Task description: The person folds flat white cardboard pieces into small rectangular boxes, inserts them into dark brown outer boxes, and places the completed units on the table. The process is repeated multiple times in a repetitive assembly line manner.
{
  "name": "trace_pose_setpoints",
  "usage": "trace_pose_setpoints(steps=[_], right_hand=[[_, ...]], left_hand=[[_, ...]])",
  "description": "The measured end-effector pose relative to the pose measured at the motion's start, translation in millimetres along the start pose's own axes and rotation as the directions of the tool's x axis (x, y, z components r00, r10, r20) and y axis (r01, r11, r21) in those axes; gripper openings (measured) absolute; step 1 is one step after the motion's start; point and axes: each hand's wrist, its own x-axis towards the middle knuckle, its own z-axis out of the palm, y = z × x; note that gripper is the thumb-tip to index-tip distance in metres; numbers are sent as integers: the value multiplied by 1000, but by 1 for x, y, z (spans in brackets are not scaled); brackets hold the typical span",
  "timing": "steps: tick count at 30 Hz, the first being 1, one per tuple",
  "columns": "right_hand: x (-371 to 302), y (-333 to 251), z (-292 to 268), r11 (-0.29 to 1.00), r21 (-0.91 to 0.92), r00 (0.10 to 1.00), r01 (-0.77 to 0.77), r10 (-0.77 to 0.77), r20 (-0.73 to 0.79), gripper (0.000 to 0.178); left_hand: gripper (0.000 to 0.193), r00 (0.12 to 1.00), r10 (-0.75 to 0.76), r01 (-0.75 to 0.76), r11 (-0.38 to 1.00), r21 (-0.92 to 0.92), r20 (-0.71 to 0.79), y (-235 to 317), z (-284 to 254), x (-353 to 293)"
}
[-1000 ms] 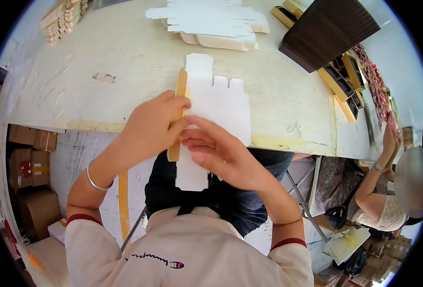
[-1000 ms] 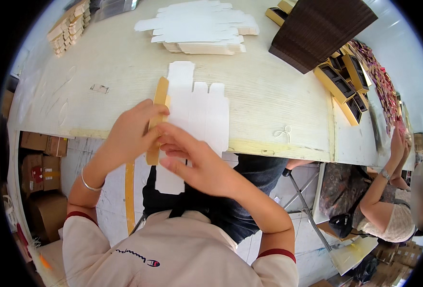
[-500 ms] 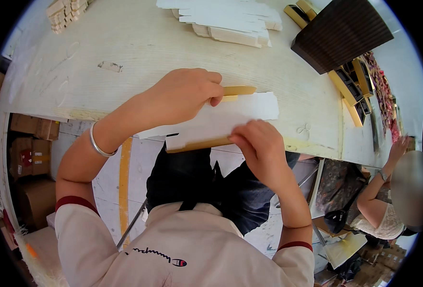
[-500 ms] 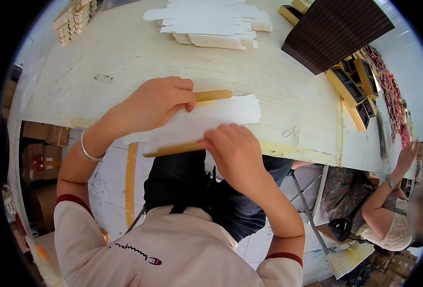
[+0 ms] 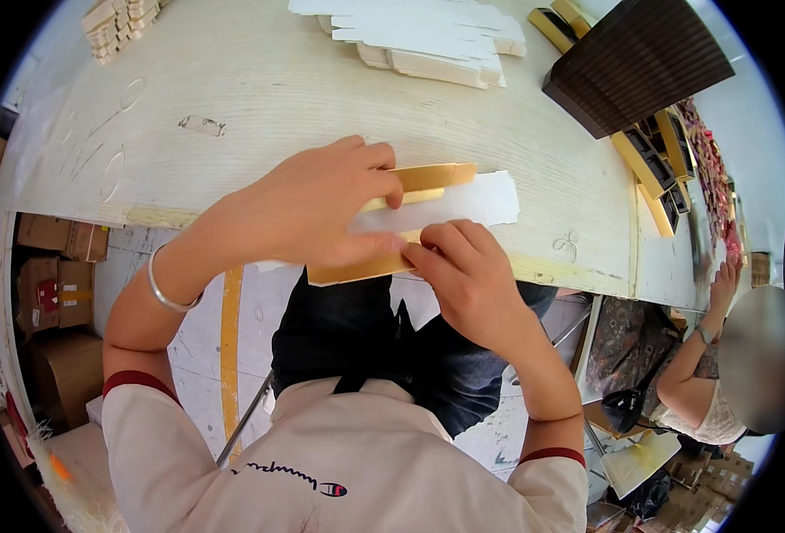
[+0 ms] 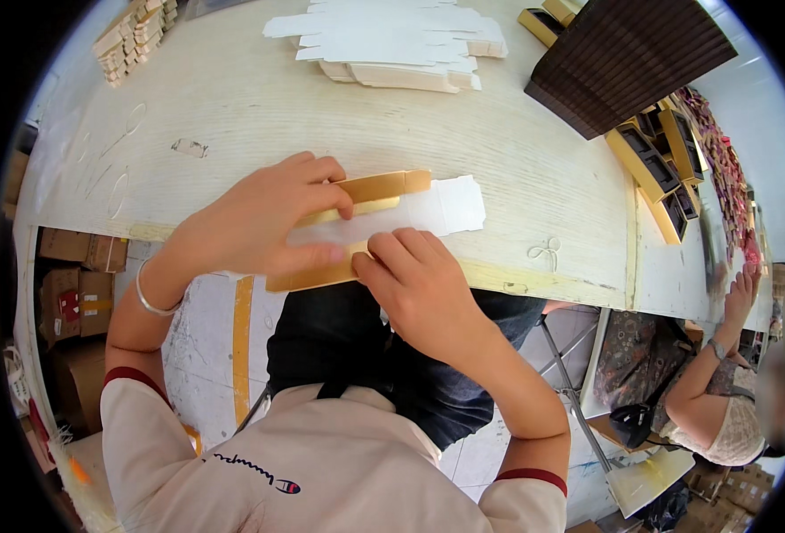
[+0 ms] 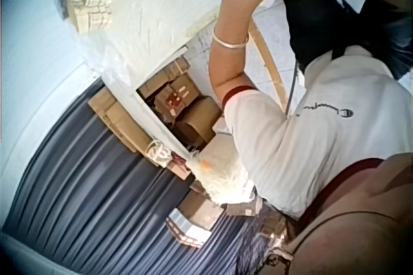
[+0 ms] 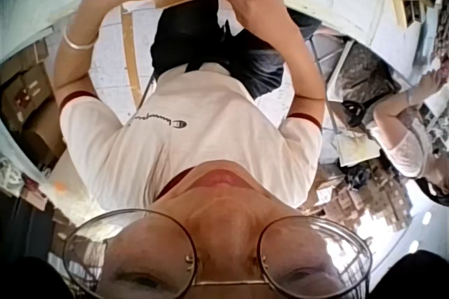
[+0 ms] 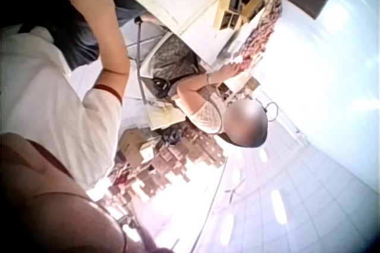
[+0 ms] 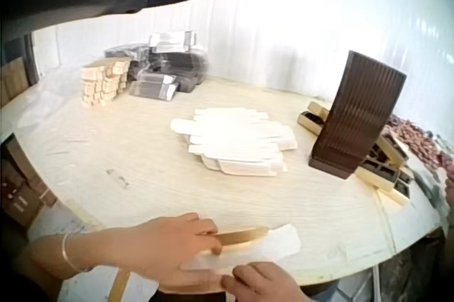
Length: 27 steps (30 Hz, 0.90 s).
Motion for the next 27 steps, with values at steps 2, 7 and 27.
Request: trace_pose_setpoints(steps=[2, 7, 27], right_hand=[[14, 1, -12, 997, 50, 991, -50, 44, 126, 20], [43, 18, -11, 972, 117, 953, -204, 170, 251, 2], [13, 25, -19, 859, 490, 987, -151, 100, 128, 33]], left_hand=[[27, 998, 59, -58, 997, 45, -22, 5, 0, -11], [29, 998, 4, 7, 986, 168, -69, 7, 17, -12], [53, 998, 62, -56, 983, -177, 29, 3, 2, -28]])
